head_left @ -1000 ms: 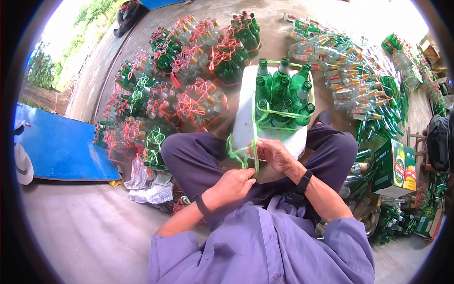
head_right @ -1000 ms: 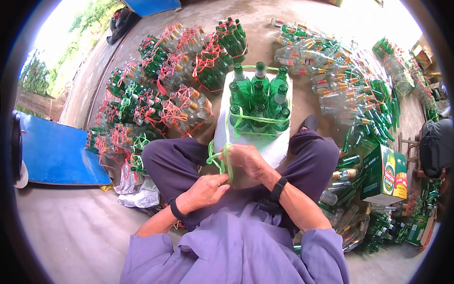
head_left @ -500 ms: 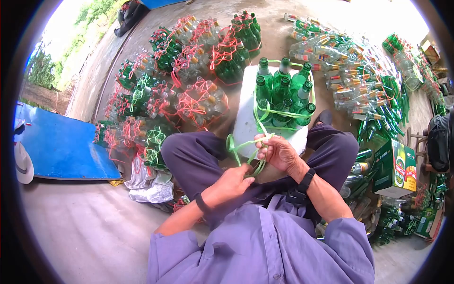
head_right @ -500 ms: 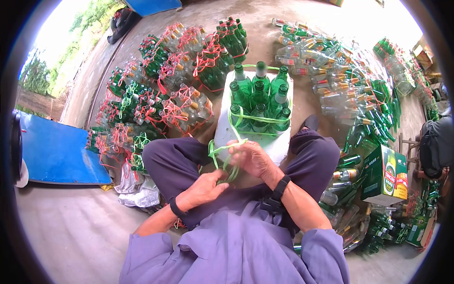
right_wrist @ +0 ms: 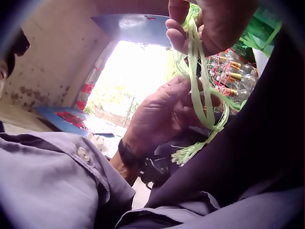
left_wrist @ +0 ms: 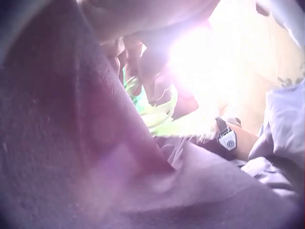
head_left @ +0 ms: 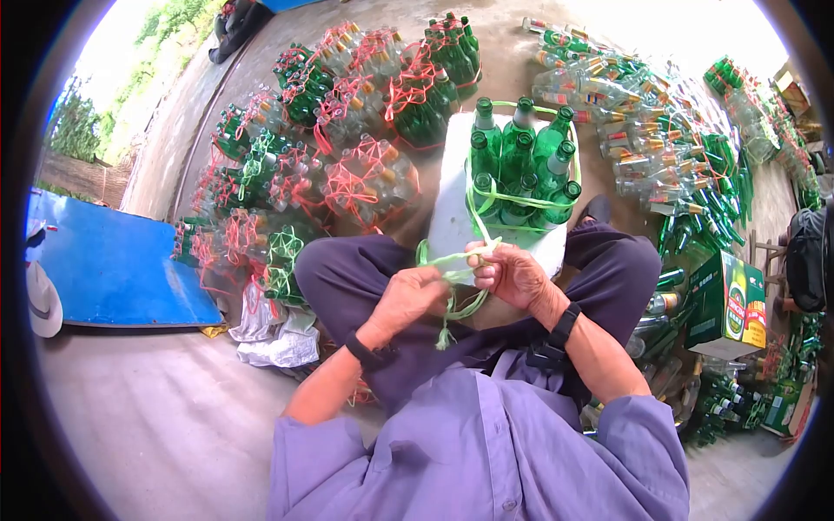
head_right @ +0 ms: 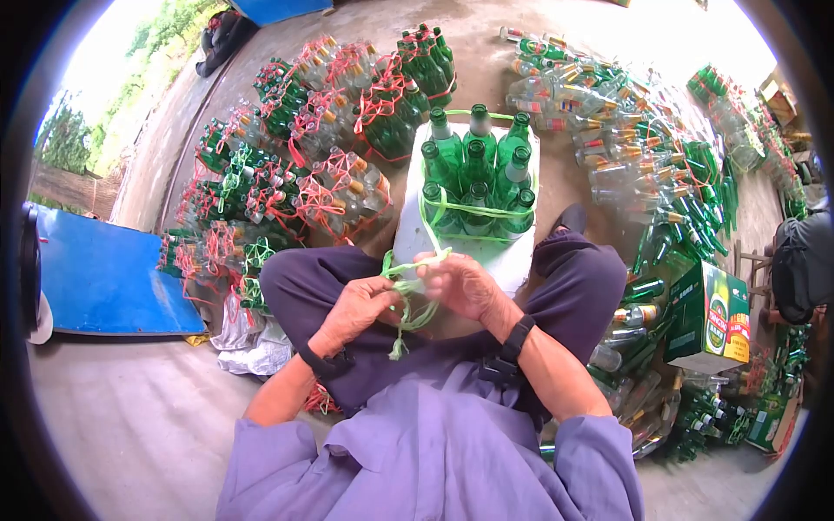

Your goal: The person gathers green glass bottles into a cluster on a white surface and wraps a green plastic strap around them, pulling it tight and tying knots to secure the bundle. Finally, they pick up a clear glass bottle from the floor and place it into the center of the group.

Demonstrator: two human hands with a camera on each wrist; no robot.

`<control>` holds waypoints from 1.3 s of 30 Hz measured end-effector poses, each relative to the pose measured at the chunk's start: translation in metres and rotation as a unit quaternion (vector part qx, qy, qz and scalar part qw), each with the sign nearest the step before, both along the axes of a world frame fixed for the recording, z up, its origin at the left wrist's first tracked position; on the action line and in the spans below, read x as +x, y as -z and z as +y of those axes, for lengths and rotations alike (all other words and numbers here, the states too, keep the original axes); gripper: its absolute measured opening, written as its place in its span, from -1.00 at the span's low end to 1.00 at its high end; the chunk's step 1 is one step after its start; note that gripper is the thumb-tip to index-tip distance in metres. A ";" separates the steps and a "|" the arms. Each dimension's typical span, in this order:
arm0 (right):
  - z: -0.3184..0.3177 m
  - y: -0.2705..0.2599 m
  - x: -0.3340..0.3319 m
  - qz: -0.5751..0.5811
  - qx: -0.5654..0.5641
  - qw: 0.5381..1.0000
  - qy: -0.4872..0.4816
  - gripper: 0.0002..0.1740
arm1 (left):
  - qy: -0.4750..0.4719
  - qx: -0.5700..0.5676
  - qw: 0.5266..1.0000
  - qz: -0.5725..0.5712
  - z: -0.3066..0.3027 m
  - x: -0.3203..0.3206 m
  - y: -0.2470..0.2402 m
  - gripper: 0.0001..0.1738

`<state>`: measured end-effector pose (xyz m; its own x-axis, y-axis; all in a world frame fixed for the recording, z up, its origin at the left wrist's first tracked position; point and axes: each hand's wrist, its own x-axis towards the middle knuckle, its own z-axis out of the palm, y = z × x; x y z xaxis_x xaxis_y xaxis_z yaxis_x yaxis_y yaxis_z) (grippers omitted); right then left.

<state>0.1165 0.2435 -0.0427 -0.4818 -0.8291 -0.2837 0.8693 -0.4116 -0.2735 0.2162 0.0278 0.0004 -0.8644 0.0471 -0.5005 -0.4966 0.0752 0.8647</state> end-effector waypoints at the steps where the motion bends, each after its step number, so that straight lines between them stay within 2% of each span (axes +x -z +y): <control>1: 0.000 -0.005 0.000 0.009 0.005 1.000 -0.003 -0.62 | -0.011 0.024 1.000 -0.003 -0.003 0.000 -0.003 -0.86; 6: 0.000 0.005 0.001 0.033 0.009 0.999 -0.017 -0.55 | -0.019 -0.076 0.993 0.090 -0.019 -0.002 -0.005 -0.84; 9: -0.002 -0.001 0.002 0.063 0.057 0.996 -0.021 -0.53 | -0.088 0.026 0.989 0.111 -0.026 -0.007 -0.015 -0.86; 11: -0.004 0.001 0.003 0.081 0.103 0.991 -0.014 -0.39 | -0.095 0.022 0.986 0.137 -0.031 -0.012 -0.022 -0.84; 18: -0.003 0.007 0.002 0.104 0.073 0.991 -0.035 -0.39 | -0.141 0.039 0.972 0.185 -0.023 -0.012 -0.047 -0.82; 20: -0.004 0.013 0.003 0.075 0.083 0.993 -0.025 -0.37 | -0.114 0.061 0.977 0.172 -0.014 -0.005 -0.061 -0.81; 22: -0.007 0.009 0.006 0.057 0.085 0.995 -0.018 -0.36 | -0.060 0.057 0.992 0.093 -0.001 0.005 -0.079 -0.81; 24: -0.011 0.001 0.007 0.037 0.086 0.995 -0.012 -0.34 | 0.016 -0.010 0.999 0.028 0.009 0.011 -0.092 -0.79; 25: -0.012 -0.004 0.008 0.042 0.097 0.994 -0.015 -0.31 | 0.058 -0.054 0.996 0.047 0.011 0.010 -0.100 -0.79; 26: -0.012 -0.007 0.008 0.046 0.108 0.993 -0.017 -0.29 | 0.058 -0.053 0.996 0.046 0.009 0.010 -0.095 -0.79; 28: -0.010 -0.005 0.008 0.066 0.108 0.991 -0.031 -0.28 | 0.035 -0.101 0.983 0.146 0.004 0.008 -0.087 -0.80; 30: -0.008 -0.003 0.007 0.086 0.107 0.990 -0.045 -0.27 | 0.008 -0.092 0.987 0.133 -0.002 0.004 -0.088 -0.81; 32: -0.008 -0.001 0.006 0.075 0.130 0.987 -0.049 -0.37 | -0.024 -0.068 0.991 0.113 -0.009 0.000 -0.086 -0.81; 36: -0.010 0.003 0.006 0.082 0.135 0.986 -0.050 -0.31 | -0.069 -0.003 0.990 0.121 -0.016 -0.006 -0.076 -0.81; 39: -0.010 0.006 0.006 0.063 0.160 0.984 -0.046 -0.34 | -0.080 -0.016 0.988 0.134 -0.020 -0.011 -0.079 -0.81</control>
<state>0.1225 0.2336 -0.0486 -0.4568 -0.7487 -0.4804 0.8498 -0.2076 -0.4845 0.2053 0.0073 0.0793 -0.9612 -0.1136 -0.2513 -0.2576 0.0444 0.9652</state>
